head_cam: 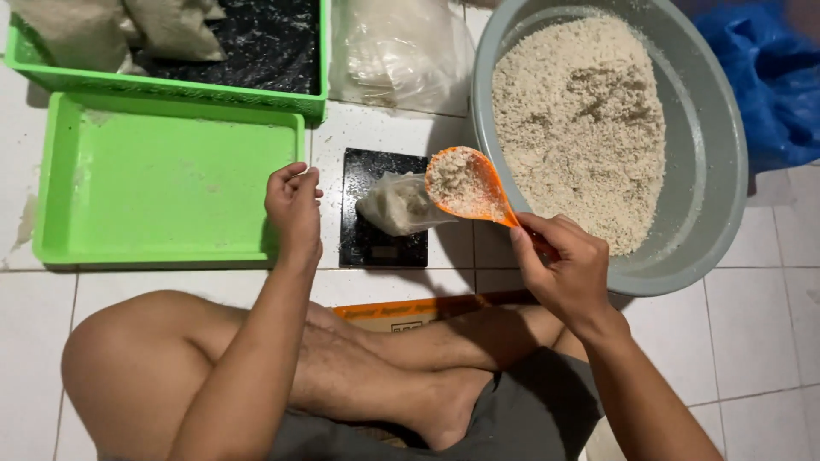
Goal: Scooping grains from a large basin into small plastic bags and weighing them on a digital scale for portioning.
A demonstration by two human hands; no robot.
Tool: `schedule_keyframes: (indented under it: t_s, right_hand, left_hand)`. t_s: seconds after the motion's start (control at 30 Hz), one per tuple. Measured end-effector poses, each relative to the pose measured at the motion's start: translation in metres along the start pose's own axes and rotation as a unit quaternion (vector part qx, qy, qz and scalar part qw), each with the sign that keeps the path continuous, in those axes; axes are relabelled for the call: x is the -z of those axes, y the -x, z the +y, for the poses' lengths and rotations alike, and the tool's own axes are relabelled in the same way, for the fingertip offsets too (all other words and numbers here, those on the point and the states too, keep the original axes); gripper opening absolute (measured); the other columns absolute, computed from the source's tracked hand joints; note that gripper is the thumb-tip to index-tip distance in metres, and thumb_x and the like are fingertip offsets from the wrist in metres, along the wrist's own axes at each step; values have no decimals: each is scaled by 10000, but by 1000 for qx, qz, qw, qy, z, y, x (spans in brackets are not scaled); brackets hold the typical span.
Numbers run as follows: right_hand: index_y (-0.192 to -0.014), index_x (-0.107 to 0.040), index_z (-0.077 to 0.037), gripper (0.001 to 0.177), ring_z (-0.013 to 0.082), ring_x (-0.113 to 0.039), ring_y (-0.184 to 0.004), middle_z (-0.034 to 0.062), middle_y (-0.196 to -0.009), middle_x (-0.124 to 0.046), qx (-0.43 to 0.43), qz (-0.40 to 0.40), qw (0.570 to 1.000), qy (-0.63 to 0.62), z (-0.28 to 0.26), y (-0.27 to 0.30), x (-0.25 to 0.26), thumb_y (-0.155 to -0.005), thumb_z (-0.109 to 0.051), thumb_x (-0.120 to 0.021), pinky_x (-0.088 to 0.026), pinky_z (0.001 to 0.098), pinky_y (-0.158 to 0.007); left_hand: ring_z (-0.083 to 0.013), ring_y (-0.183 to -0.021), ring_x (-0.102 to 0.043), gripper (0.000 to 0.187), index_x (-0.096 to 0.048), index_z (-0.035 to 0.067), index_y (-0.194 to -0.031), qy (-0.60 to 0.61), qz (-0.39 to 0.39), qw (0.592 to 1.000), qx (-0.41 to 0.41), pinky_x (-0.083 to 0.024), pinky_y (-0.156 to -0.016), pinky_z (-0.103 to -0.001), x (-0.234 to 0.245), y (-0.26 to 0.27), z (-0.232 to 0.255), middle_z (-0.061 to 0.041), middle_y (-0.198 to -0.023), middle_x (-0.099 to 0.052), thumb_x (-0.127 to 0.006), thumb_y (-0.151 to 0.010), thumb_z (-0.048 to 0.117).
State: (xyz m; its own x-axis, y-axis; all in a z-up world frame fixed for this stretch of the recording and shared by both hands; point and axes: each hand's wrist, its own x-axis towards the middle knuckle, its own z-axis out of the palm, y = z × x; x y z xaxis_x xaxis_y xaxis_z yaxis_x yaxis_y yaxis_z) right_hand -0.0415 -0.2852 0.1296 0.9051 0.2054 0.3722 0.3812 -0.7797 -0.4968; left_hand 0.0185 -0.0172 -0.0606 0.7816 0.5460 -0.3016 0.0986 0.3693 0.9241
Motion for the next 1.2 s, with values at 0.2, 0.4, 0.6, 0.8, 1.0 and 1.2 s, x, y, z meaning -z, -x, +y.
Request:
schedule_keyframes:
  t_s: [0.2, 0.4, 0.6, 0.8, 1.0, 1.2]
  right_hand:
    - [-986, -764, 12, 112, 267, -590, -551, 132, -688, -674, 89, 19, 993, 73, -9, -1, -3, -879, -11, -742, -466, 321, -522]
    - [-985, -757, 23, 108, 269, -612, -584, 129, -714, -686, 105, 20, 990, 96, -10, -3, -3, -882, -7, -741, -481, 320, -543]
    - [-971, -758, 29, 100, 260, -630, -613, 131, -732, -696, 122, 16, 985, 117, -15, -2, -3, -878, -2, -740, -493, 315, -559]
    - [-989, -757, 34, 113, 262, -604, -581, 137, -703, -675, 115, 10, 987, 116, -13, -3, -4, -888, -16, -743, -469, 322, -525]
    - [-994, -750, 42, 116, 276, -593, -565, 155, -698, -675, 75, 0, 994, 80, -10, -3, -3, -889, -9, -745, -443, 322, -495]
    - [-1007, -753, 48, 121, 266, -576, -539, 166, -665, -659, 49, -1, 997, 55, -9, -3, 0, -898, 0, -730, -412, 312, -476]
  left_hand:
    - [-67, -645, -595, 243, -610, 56, -1072, 19, 0, 1000, -1, -461, -583, -194, -5, -1, -3, -28, -806, -611, -703, -855, 111]
    - [-71, -667, -593, 229, -602, 61, -1068, 17, -9, 1000, 3, -441, -618, -210, -7, 3, 5, -22, -812, -599, -688, -864, 118]
    - [-71, -673, -590, 223, -596, 60, -1067, 20, -15, 1000, -8, -434, -630, -217, -7, 2, 4, -18, -815, -592, -684, -867, 109]
    - [-67, -684, -577, 218, -588, 62, -1073, 23, -27, 999, -17, -426, -663, -231, -7, 5, 8, -16, -815, -575, -684, -880, 97]
    - [-65, -688, -575, 222, -581, 64, -1077, 20, -34, 999, -16, -427, -670, -232, -8, 6, 12, -11, -813, -573, -682, -882, 96]
    - [-74, -691, -573, 230, -580, 63, -1084, 20, -37, 999, -21, -430, -679, -240, -8, 4, 7, -20, -817, -570, -687, -883, 85]
